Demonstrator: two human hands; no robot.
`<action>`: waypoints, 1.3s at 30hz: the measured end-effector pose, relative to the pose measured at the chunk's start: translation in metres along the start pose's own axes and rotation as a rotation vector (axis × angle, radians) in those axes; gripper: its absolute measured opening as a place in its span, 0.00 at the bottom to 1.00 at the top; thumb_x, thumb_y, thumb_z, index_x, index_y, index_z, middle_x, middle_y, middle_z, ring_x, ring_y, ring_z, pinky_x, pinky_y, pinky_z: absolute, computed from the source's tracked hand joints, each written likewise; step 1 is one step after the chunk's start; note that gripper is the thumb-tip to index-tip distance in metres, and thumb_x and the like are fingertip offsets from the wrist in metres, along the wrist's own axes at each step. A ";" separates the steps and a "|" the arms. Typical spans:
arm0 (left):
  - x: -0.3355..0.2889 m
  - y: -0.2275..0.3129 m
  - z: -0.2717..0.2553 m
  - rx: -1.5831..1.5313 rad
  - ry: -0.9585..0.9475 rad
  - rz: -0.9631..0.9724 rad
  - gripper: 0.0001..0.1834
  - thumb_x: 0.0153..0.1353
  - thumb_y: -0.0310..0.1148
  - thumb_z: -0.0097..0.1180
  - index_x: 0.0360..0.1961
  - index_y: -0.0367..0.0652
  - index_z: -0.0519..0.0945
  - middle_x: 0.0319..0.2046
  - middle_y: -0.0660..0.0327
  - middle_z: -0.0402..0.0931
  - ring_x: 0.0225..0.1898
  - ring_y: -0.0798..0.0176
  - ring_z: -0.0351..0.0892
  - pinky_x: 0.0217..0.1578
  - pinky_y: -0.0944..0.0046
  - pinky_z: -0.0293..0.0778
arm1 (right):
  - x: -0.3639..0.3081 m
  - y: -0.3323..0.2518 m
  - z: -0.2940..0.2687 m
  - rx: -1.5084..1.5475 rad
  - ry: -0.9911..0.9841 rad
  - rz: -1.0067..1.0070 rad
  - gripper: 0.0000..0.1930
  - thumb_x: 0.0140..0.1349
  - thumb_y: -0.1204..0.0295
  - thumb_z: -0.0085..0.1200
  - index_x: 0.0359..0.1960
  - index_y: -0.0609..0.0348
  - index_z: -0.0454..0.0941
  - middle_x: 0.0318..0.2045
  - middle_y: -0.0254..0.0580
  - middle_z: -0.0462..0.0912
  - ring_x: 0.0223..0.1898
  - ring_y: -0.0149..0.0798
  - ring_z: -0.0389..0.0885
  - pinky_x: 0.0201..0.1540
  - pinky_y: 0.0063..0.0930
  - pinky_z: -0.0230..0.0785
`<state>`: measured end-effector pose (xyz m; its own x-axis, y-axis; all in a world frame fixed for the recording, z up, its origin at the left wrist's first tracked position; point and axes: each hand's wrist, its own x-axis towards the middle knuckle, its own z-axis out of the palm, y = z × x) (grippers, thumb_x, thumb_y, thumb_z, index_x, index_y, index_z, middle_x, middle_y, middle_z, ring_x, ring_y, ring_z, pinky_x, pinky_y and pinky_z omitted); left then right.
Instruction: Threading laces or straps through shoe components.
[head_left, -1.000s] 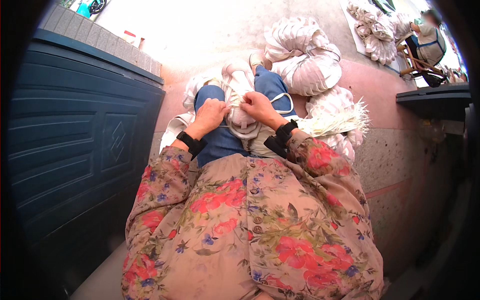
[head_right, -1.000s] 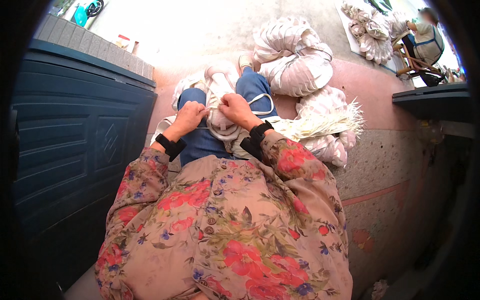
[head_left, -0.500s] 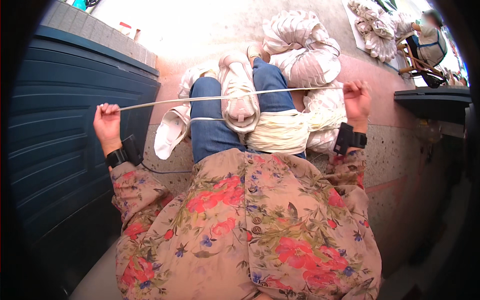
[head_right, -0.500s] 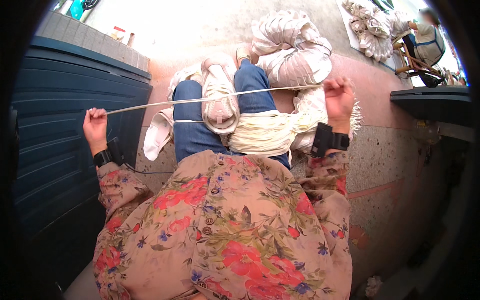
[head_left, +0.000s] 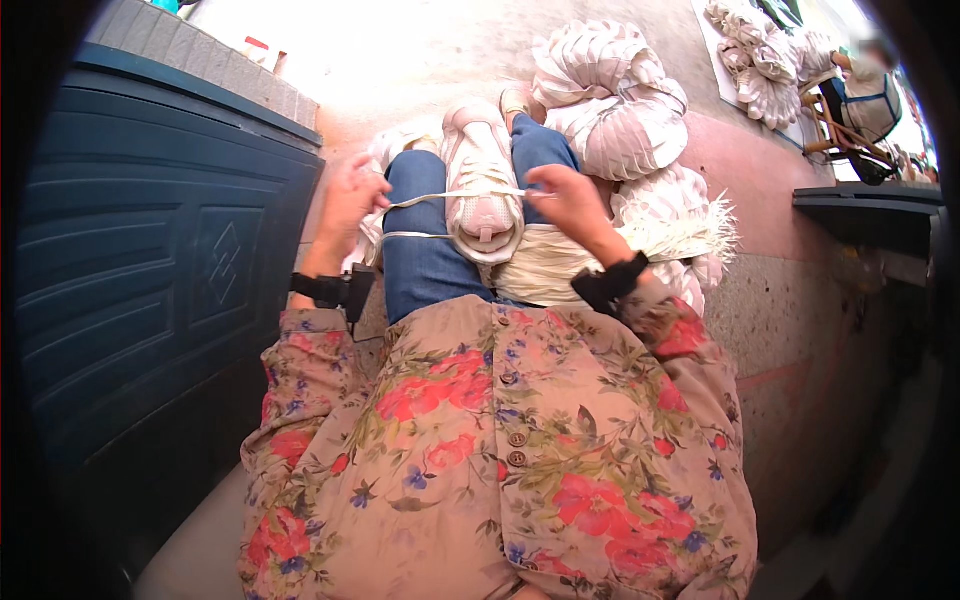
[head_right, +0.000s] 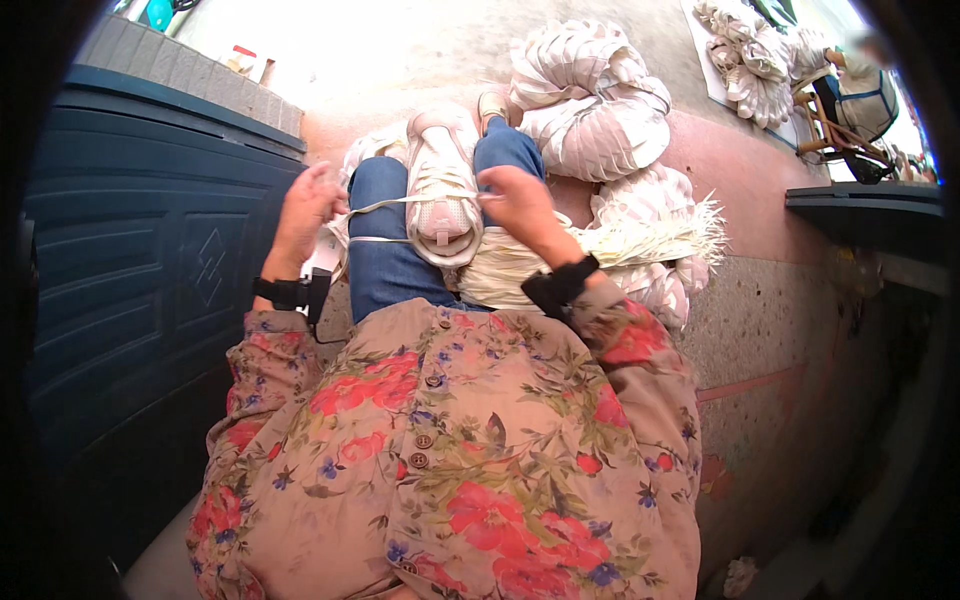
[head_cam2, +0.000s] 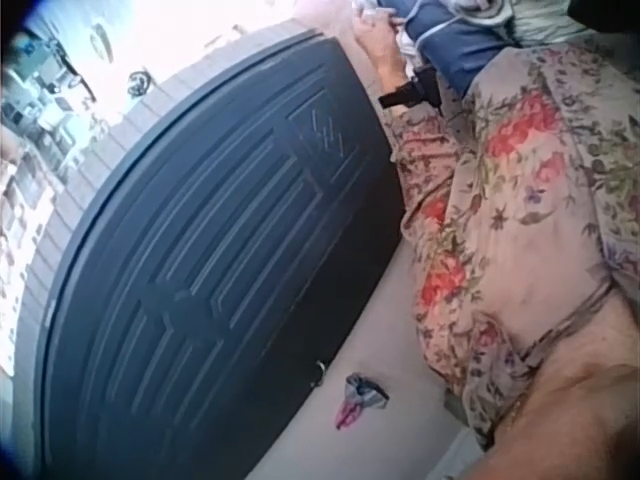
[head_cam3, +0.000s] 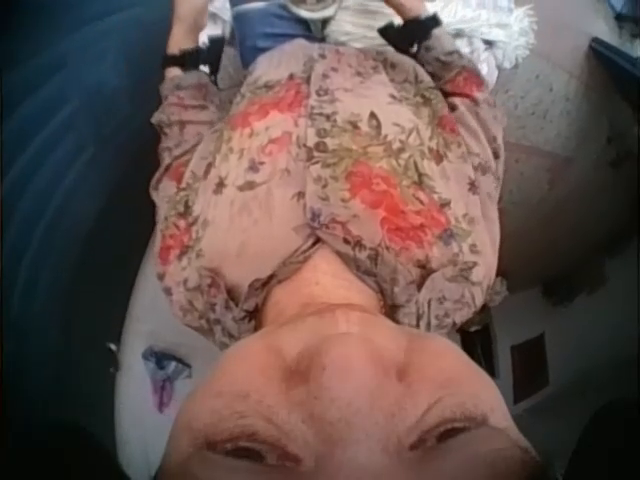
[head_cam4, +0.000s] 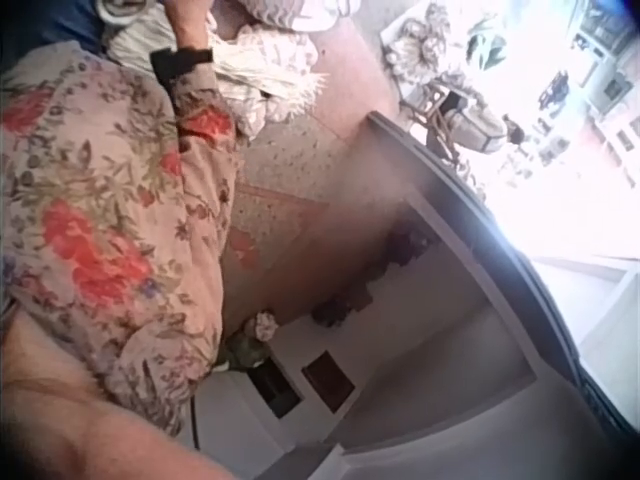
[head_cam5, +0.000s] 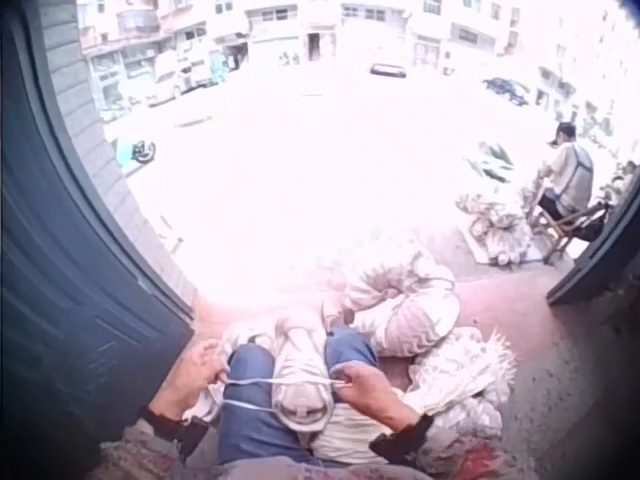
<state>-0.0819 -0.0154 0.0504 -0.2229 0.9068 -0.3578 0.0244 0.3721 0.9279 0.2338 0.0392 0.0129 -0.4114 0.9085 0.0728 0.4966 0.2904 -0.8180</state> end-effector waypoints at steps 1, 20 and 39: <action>-0.002 -0.001 0.011 0.013 -0.035 -0.008 0.28 0.56 0.28 0.53 0.57 0.29 0.61 0.28 0.62 0.75 0.23 0.73 0.72 0.22 0.77 0.66 | 0.006 -0.006 0.011 -0.066 -0.071 -0.078 0.13 0.47 0.76 0.53 0.37 0.56 0.77 0.35 0.45 0.79 0.37 0.46 0.78 0.39 0.35 0.70; 0.013 -0.024 0.080 0.544 -0.041 0.117 0.16 0.53 0.39 0.54 0.30 0.33 0.78 0.25 0.47 0.77 0.30 0.51 0.78 0.34 0.58 0.70 | 0.036 -0.011 0.041 -0.326 -0.040 -0.275 0.16 0.47 0.76 0.52 0.41 0.52 0.70 0.32 0.43 0.79 0.30 0.51 0.78 0.30 0.42 0.70; 0.012 -0.026 0.133 0.860 -0.120 0.383 0.15 0.50 0.32 0.52 0.41 0.43 0.78 0.28 0.46 0.78 0.35 0.46 0.78 0.36 0.54 0.73 | 0.110 -0.018 -0.026 -0.033 0.227 0.143 0.17 0.53 0.68 0.47 0.41 0.65 0.77 0.38 0.56 0.80 0.42 0.53 0.78 0.48 0.37 0.68</action>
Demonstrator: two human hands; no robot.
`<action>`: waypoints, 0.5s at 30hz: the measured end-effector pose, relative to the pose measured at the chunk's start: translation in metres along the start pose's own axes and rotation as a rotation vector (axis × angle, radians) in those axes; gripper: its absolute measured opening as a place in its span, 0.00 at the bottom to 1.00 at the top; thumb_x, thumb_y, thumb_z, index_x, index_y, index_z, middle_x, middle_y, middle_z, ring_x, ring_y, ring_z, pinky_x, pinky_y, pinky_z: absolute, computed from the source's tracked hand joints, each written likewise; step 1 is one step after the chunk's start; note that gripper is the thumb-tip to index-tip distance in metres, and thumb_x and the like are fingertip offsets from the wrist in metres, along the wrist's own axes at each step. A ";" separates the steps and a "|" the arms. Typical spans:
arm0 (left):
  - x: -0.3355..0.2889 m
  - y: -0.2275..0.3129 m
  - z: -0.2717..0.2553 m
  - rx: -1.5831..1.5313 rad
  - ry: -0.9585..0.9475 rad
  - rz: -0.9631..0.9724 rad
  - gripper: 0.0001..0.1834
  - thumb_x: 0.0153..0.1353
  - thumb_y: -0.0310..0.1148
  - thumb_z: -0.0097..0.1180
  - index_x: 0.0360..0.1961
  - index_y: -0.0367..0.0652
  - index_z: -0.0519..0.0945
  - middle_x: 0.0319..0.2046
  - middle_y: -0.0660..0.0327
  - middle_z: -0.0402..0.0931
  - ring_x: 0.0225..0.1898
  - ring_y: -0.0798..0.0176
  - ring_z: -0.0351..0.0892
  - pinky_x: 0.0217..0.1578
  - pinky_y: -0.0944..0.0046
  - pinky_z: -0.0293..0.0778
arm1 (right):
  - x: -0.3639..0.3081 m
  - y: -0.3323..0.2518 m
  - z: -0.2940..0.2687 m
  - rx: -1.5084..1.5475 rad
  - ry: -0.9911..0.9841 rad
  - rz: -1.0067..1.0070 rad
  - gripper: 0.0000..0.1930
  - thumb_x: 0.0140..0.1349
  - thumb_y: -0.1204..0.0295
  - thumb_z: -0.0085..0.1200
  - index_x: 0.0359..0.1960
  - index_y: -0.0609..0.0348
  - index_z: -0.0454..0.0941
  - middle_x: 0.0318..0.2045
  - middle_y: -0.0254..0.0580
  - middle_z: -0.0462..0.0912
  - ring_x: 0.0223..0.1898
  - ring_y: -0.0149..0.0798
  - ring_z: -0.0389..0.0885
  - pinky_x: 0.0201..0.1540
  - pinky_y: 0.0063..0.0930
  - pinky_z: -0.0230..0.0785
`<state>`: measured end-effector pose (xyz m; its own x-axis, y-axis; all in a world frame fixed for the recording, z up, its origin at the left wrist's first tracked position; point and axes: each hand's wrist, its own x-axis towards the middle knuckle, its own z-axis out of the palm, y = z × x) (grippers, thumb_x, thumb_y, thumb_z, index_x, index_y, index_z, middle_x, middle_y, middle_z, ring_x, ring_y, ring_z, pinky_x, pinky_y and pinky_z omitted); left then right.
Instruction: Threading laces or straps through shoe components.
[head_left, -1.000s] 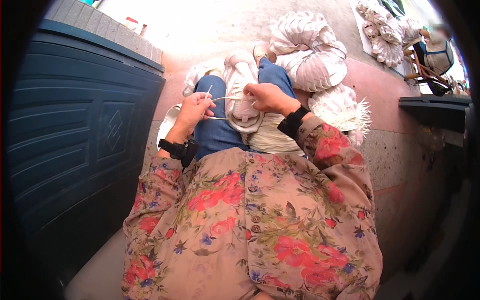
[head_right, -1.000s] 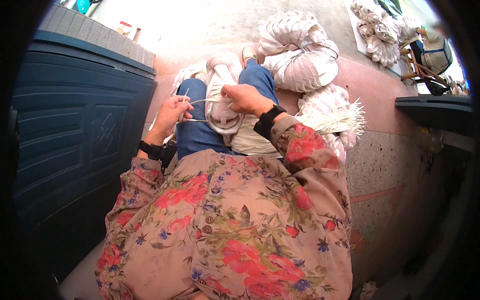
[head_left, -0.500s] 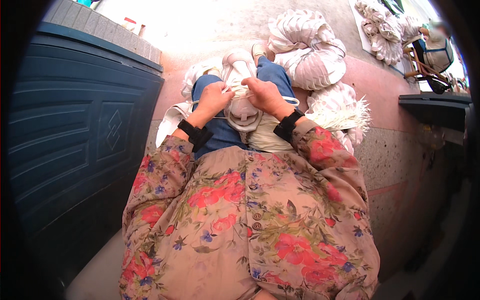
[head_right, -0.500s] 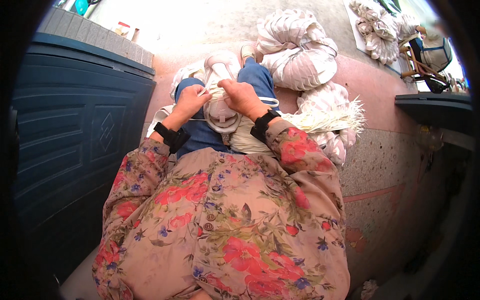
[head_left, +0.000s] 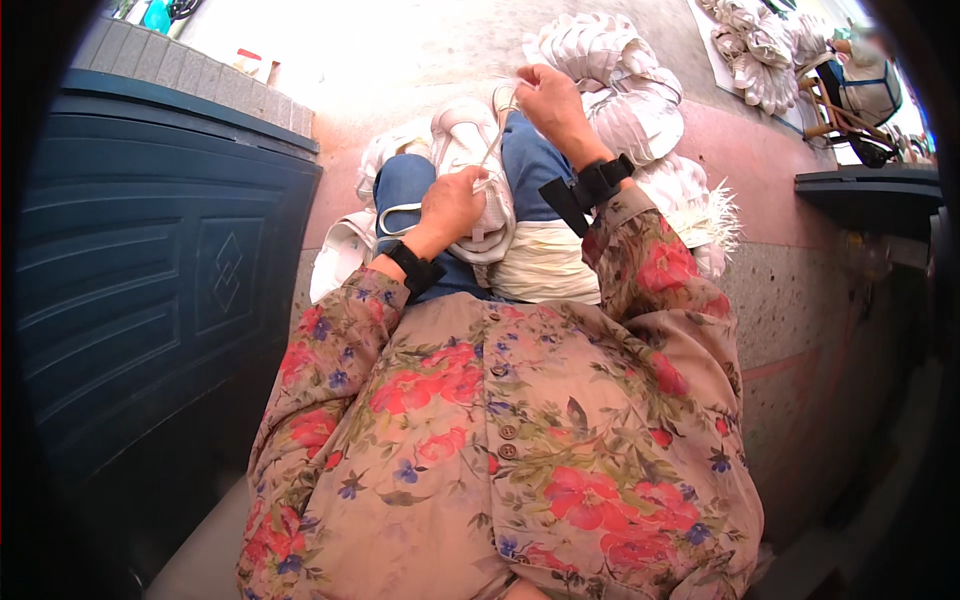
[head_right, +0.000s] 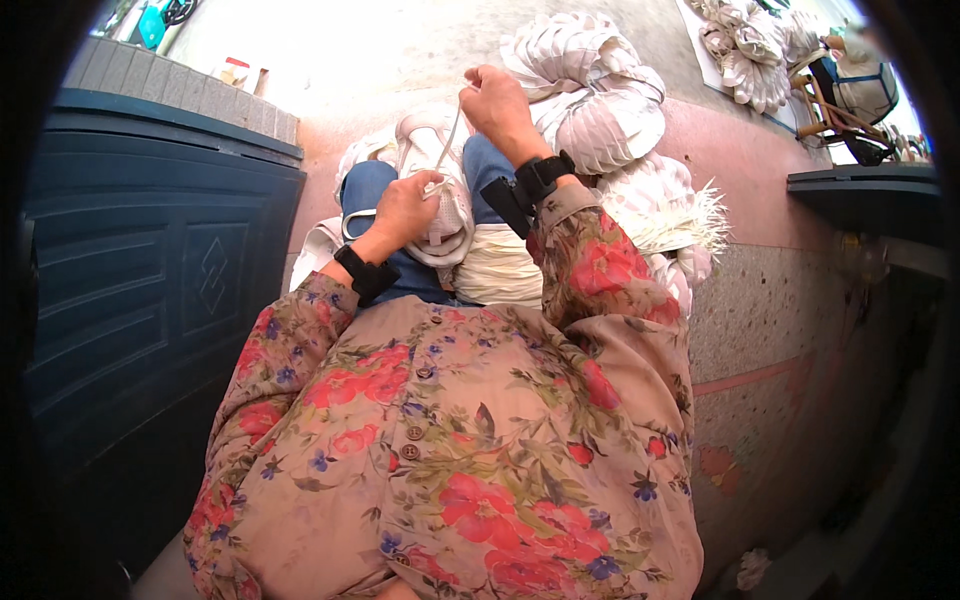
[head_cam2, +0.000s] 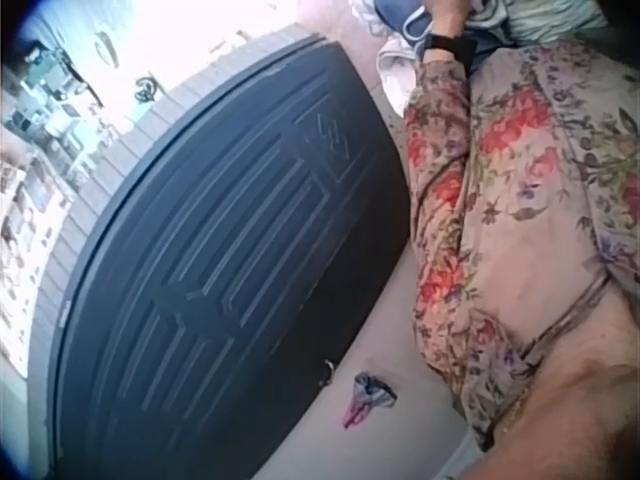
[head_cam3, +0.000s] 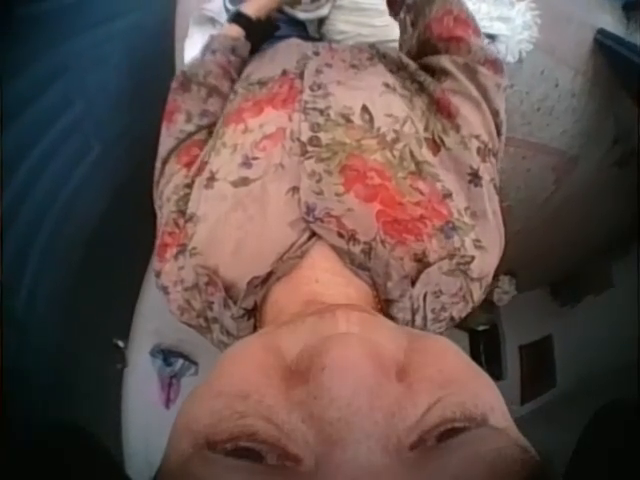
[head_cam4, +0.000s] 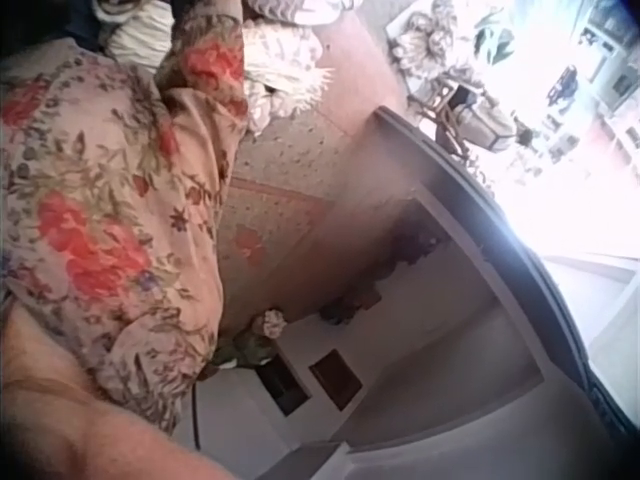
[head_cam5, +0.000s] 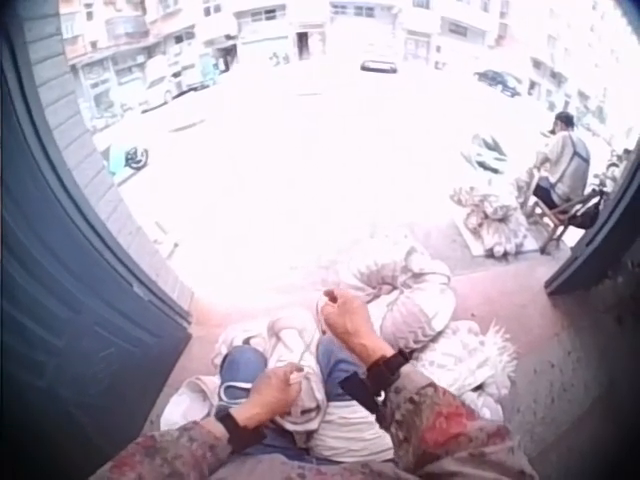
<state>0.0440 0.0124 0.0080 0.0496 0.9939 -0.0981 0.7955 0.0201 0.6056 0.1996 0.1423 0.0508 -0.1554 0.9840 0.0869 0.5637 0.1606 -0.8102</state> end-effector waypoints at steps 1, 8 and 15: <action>0.002 -0.001 0.000 0.006 -0.024 -0.013 0.15 0.50 0.31 0.52 0.41 0.44 0.78 0.30 0.45 0.78 0.36 0.46 0.78 0.38 0.53 0.73 | 0.002 -0.003 -0.003 -0.068 0.065 -0.054 0.17 0.55 0.68 0.46 0.42 0.65 0.77 0.39 0.56 0.79 0.42 0.52 0.78 0.47 0.36 0.69; 0.016 0.005 0.000 0.116 -0.128 -0.090 0.14 0.51 0.33 0.51 0.39 0.43 0.79 0.31 0.47 0.78 0.37 0.46 0.78 0.39 0.52 0.73 | -0.009 0.004 -0.016 -0.233 -0.025 -0.156 0.15 0.61 0.70 0.40 0.43 0.65 0.75 0.40 0.54 0.78 0.42 0.52 0.77 0.47 0.35 0.68; 0.005 0.015 0.004 0.242 0.161 0.164 0.07 0.54 0.34 0.50 0.31 0.45 0.78 0.21 0.50 0.77 0.25 0.46 0.79 0.26 0.52 0.74 | -0.059 0.041 0.027 0.340 -0.514 0.012 0.12 0.59 0.75 0.49 0.44 0.63 0.75 0.34 0.37 0.79 0.32 0.28 0.75 0.36 0.21 0.69</action>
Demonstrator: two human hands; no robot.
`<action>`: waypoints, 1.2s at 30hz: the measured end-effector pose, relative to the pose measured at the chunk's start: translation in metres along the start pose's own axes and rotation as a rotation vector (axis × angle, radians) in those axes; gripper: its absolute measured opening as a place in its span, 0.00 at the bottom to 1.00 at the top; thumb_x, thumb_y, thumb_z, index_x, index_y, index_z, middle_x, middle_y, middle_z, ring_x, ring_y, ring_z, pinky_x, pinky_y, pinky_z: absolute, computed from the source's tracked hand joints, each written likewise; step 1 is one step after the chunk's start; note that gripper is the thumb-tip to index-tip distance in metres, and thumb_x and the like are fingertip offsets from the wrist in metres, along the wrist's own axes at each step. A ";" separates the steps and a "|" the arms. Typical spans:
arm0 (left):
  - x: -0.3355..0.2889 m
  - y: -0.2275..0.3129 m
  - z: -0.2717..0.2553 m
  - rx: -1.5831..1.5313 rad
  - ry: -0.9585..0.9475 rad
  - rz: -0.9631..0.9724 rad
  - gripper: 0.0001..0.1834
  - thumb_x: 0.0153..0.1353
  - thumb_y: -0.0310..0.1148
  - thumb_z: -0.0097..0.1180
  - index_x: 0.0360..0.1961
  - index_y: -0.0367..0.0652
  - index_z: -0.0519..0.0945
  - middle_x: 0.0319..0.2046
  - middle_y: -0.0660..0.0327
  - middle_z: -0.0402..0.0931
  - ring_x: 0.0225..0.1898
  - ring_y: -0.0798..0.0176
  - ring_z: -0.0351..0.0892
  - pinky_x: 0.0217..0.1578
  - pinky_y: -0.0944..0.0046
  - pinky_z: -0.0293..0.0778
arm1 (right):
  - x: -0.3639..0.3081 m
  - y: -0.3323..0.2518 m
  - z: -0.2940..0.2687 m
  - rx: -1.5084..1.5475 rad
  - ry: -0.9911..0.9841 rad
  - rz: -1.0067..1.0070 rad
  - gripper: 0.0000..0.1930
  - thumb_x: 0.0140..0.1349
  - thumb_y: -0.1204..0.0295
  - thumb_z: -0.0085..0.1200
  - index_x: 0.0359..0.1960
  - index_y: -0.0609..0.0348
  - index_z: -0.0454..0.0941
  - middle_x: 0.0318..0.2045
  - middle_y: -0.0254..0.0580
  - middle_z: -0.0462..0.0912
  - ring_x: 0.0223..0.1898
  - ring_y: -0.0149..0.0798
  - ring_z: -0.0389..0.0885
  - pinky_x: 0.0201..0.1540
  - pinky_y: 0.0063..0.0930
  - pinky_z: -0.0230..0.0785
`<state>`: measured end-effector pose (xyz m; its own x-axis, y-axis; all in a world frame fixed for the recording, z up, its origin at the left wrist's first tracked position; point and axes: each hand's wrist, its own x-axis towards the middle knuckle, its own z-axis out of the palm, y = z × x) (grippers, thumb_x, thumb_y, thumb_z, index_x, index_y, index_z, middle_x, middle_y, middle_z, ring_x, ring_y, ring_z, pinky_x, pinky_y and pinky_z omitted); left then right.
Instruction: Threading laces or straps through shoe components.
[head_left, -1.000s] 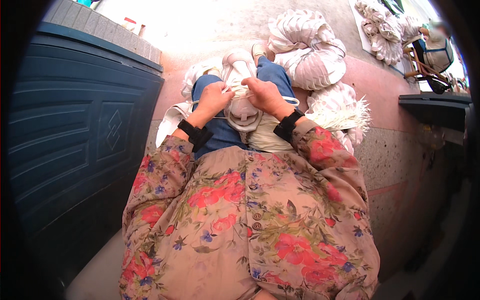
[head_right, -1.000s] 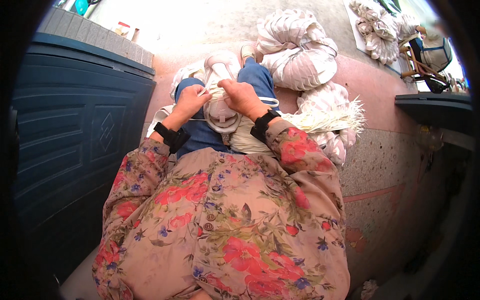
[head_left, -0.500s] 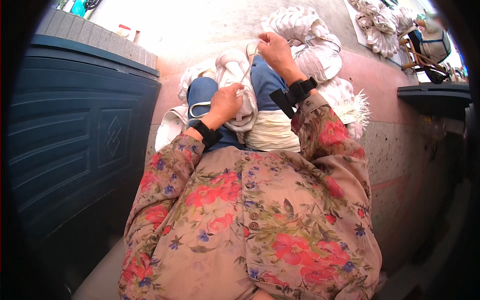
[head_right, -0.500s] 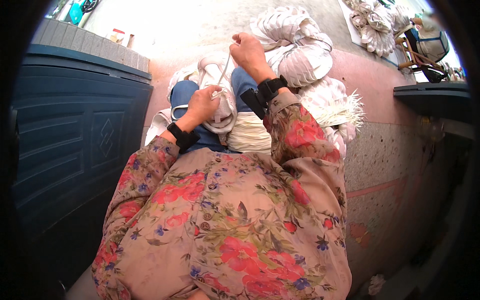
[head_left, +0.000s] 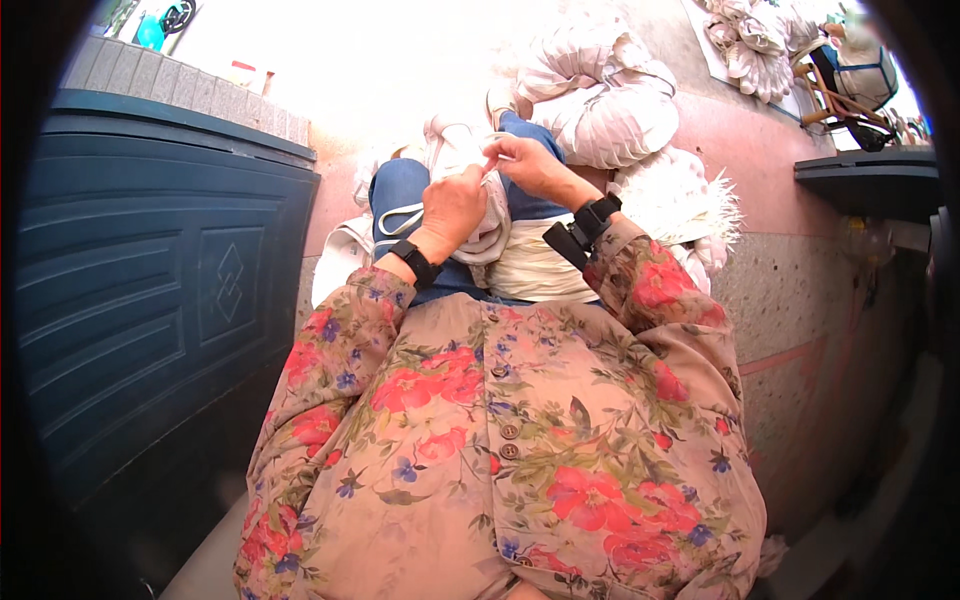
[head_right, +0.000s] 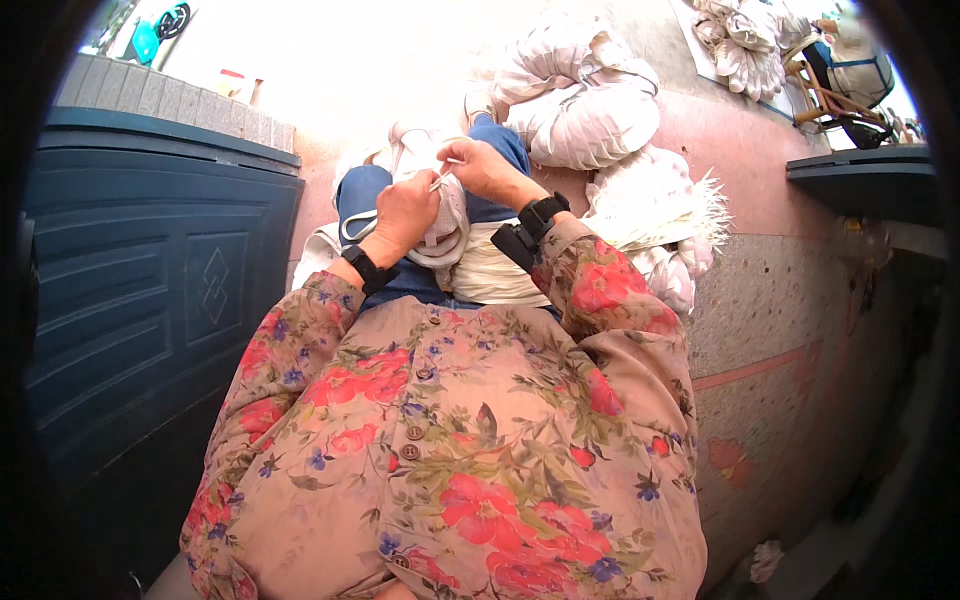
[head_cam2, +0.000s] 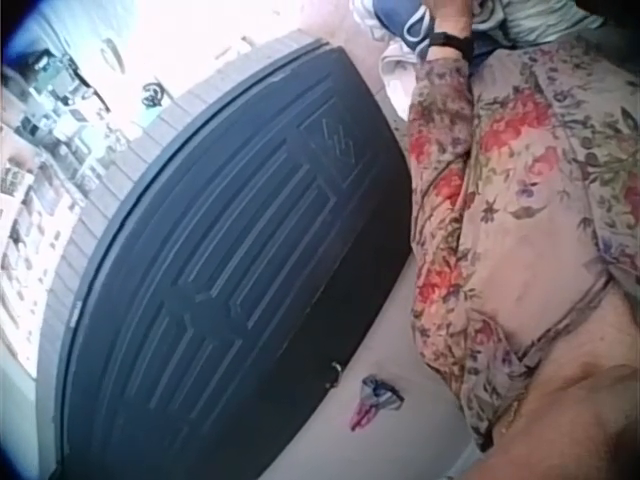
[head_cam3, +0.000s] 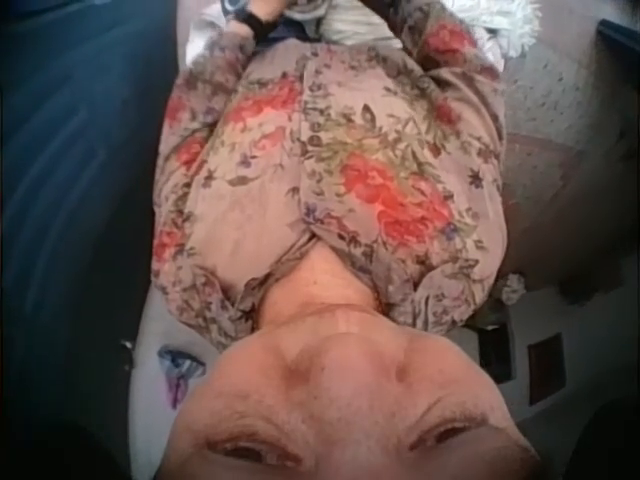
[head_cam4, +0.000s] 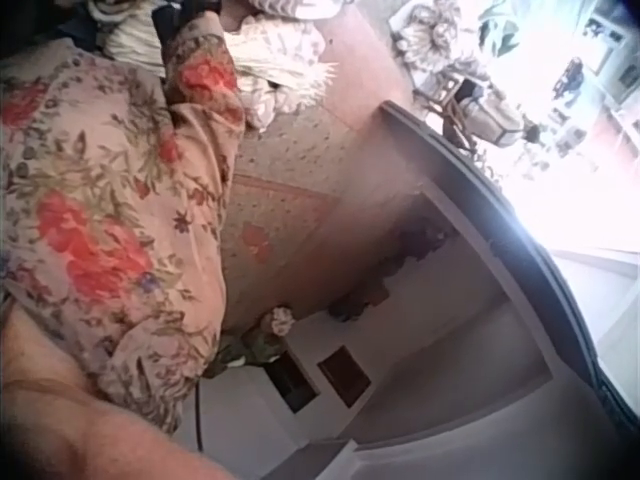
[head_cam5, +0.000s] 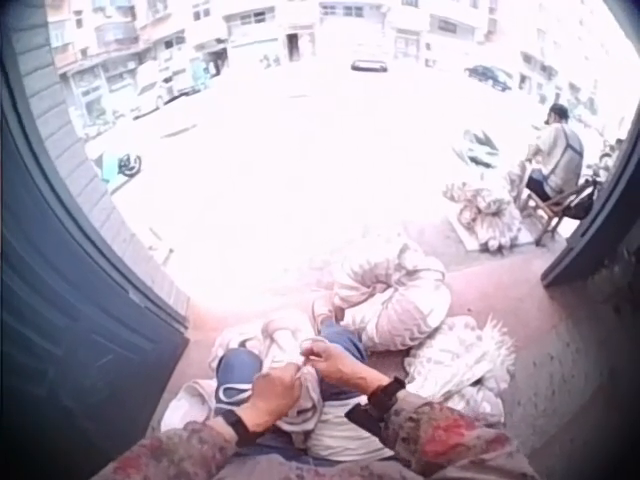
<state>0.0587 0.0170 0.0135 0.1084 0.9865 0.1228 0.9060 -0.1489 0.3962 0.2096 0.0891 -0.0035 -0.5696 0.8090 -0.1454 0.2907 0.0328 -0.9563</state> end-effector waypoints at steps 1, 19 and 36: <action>-0.002 -0.001 0.000 -0.005 0.023 0.010 0.07 0.56 0.35 0.50 0.32 0.45 0.78 0.21 0.51 0.77 0.24 0.47 0.79 0.25 0.52 0.74 | -0.003 0.003 0.003 0.068 -0.019 0.051 0.12 0.59 0.75 0.49 0.44 0.62 0.75 0.34 0.35 0.78 0.29 0.25 0.74 0.33 0.18 0.70; -0.001 -0.036 -0.043 -0.574 -0.141 -0.445 0.12 0.61 0.37 0.50 0.32 0.38 0.74 0.20 0.62 0.70 0.19 0.69 0.67 0.22 0.68 0.68 | -0.007 -0.001 0.004 0.219 -0.265 0.142 0.14 0.55 0.70 0.54 0.43 0.61 0.75 0.28 0.30 0.75 0.19 0.20 0.68 0.16 0.14 0.60; -0.041 -0.090 -0.280 -0.715 0.068 -0.405 0.14 0.65 0.36 0.48 0.41 0.36 0.78 0.20 0.68 0.69 0.21 0.79 0.63 0.22 0.77 0.60 | -0.033 -0.031 0.012 -0.834 0.149 0.128 0.18 0.64 0.57 0.40 0.33 0.60 0.73 0.25 0.56 0.79 0.34 0.55 0.78 0.35 0.44 0.70</action>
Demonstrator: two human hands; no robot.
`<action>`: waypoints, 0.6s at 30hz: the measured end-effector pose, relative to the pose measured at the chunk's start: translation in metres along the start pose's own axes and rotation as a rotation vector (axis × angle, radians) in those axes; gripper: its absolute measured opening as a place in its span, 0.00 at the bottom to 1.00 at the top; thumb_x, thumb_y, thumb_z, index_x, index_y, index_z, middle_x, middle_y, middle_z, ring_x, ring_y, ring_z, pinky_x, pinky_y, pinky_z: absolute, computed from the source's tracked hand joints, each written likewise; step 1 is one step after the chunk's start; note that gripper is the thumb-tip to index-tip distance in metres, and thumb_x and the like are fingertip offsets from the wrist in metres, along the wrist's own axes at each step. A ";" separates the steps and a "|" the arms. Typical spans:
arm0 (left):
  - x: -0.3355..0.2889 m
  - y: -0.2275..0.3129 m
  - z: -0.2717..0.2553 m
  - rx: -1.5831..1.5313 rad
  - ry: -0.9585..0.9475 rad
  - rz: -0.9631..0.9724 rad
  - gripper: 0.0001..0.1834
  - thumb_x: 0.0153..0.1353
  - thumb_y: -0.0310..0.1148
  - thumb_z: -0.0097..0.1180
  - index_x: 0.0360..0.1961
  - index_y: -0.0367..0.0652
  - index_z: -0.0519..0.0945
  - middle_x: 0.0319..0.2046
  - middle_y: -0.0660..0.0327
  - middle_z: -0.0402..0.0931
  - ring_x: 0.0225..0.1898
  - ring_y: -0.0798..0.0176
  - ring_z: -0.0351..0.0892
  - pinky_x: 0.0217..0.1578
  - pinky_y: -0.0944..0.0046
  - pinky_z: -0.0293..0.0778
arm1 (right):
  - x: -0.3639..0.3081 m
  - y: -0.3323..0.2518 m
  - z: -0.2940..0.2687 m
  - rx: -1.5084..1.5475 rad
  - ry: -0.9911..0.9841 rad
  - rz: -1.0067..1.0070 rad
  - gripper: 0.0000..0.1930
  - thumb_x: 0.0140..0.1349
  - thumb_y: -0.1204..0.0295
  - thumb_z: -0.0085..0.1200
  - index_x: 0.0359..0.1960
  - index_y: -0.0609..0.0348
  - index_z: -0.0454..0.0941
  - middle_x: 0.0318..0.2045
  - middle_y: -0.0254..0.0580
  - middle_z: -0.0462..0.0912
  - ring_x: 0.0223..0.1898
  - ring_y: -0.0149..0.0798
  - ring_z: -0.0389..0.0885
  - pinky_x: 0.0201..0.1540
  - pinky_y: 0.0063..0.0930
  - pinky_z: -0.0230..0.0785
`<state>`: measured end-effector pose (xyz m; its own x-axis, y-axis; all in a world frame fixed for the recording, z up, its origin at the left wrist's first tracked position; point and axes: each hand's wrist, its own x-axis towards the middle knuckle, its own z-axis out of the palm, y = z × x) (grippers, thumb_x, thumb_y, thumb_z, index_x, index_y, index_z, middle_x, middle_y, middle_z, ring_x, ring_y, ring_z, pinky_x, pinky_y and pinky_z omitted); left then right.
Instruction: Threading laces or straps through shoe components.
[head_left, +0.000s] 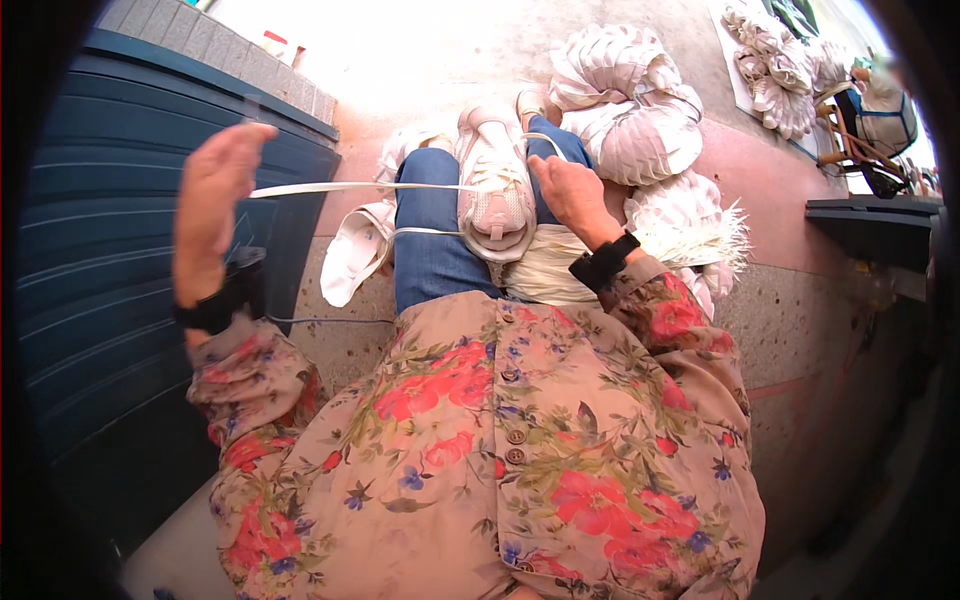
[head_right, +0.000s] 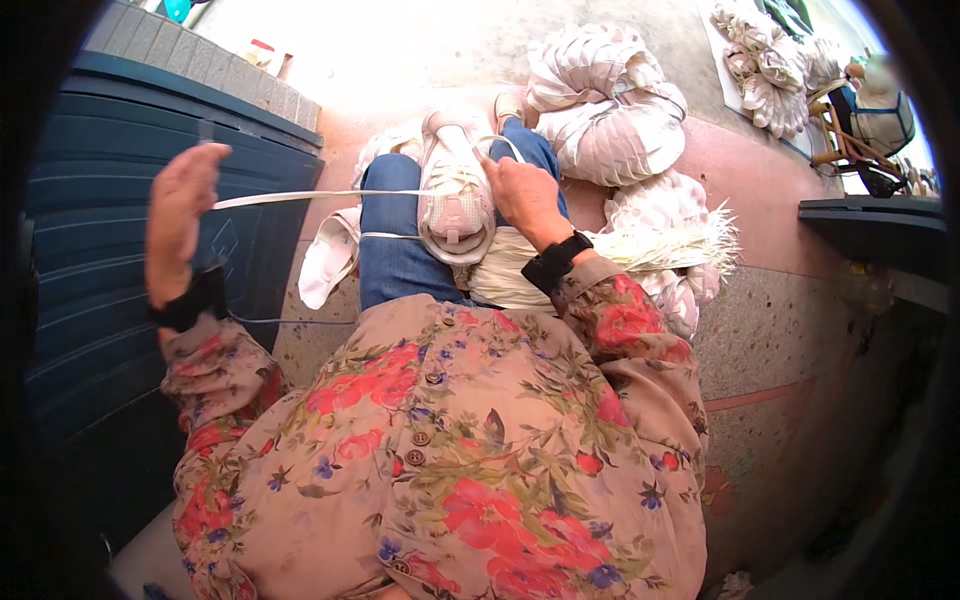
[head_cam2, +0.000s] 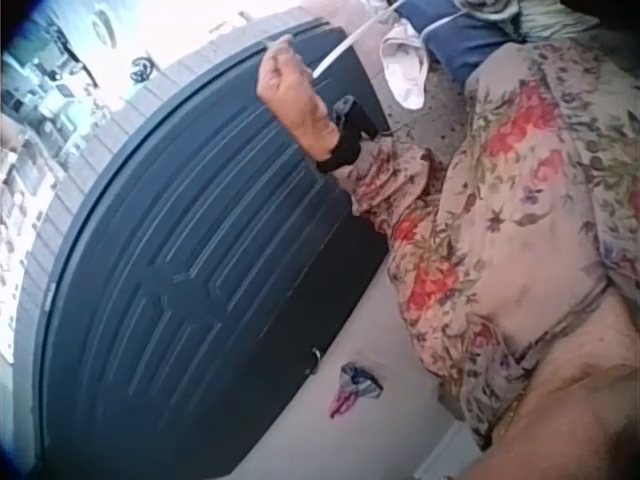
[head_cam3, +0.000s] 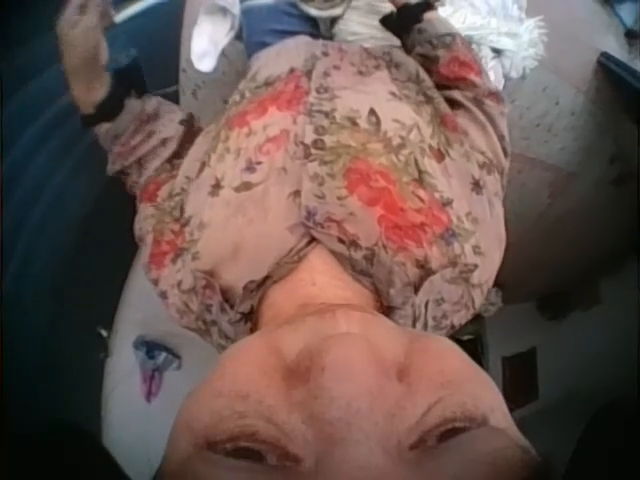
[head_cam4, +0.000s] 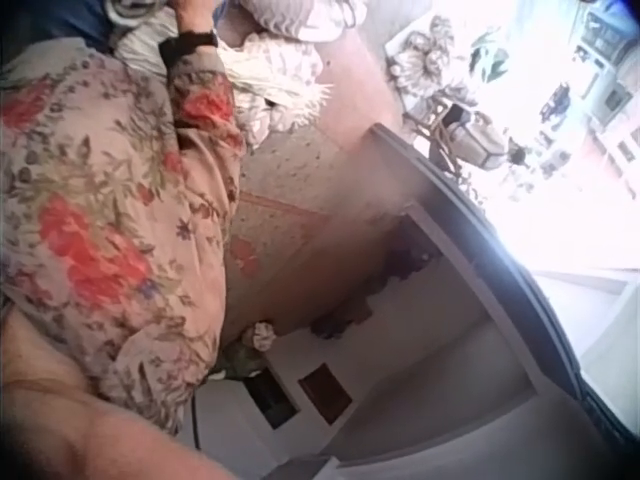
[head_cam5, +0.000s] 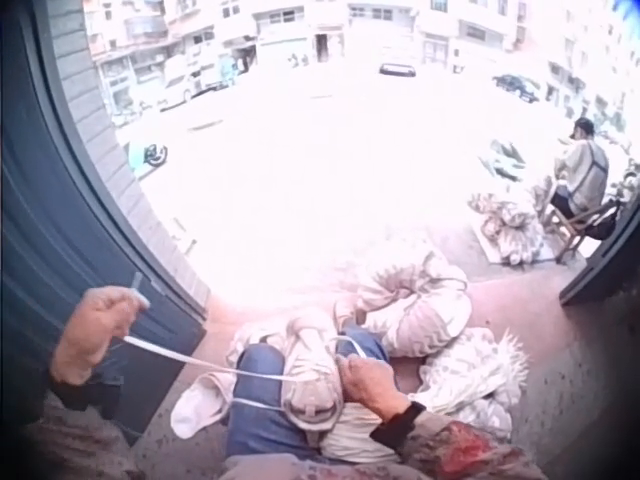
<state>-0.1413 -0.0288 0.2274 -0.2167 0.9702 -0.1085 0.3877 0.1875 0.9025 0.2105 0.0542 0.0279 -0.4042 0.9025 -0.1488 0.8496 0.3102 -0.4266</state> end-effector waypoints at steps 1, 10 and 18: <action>0.009 -0.025 0.023 0.217 0.091 0.127 0.14 0.64 0.36 0.50 0.40 0.36 0.80 0.29 0.62 0.77 0.31 0.73 0.71 0.33 0.72 0.69 | -0.001 0.003 -0.002 -0.008 -0.056 0.059 0.20 0.65 0.56 0.38 0.33 0.61 0.74 0.25 0.56 0.79 0.34 0.55 0.78 0.36 0.45 0.69; -0.001 -0.127 0.184 0.016 -0.380 -0.208 0.12 0.60 0.33 0.52 0.40 0.35 0.77 0.22 0.65 0.75 0.23 0.75 0.72 0.26 0.72 0.68 | -0.013 0.023 0.021 0.273 -0.002 -0.030 0.16 0.63 0.64 0.41 0.28 0.64 0.73 0.31 0.59 0.78 0.36 0.58 0.76 0.41 0.47 0.67; 0.000 -0.144 0.205 0.597 0.066 0.580 0.05 0.52 0.30 0.53 0.25 0.42 0.80 0.25 0.53 0.77 0.33 0.49 0.74 0.37 0.53 0.69 | -0.014 0.022 0.027 0.347 -0.018 -0.111 0.09 0.57 0.71 0.46 0.30 0.61 0.78 0.27 0.56 0.78 0.35 0.57 0.76 0.38 0.44 0.67</action>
<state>-0.0135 -0.0239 0.0118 0.1183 0.9304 0.3469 0.8595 -0.2709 0.4334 0.2255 0.0399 -0.0031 -0.4963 0.8626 -0.0986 0.6358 0.2837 -0.7178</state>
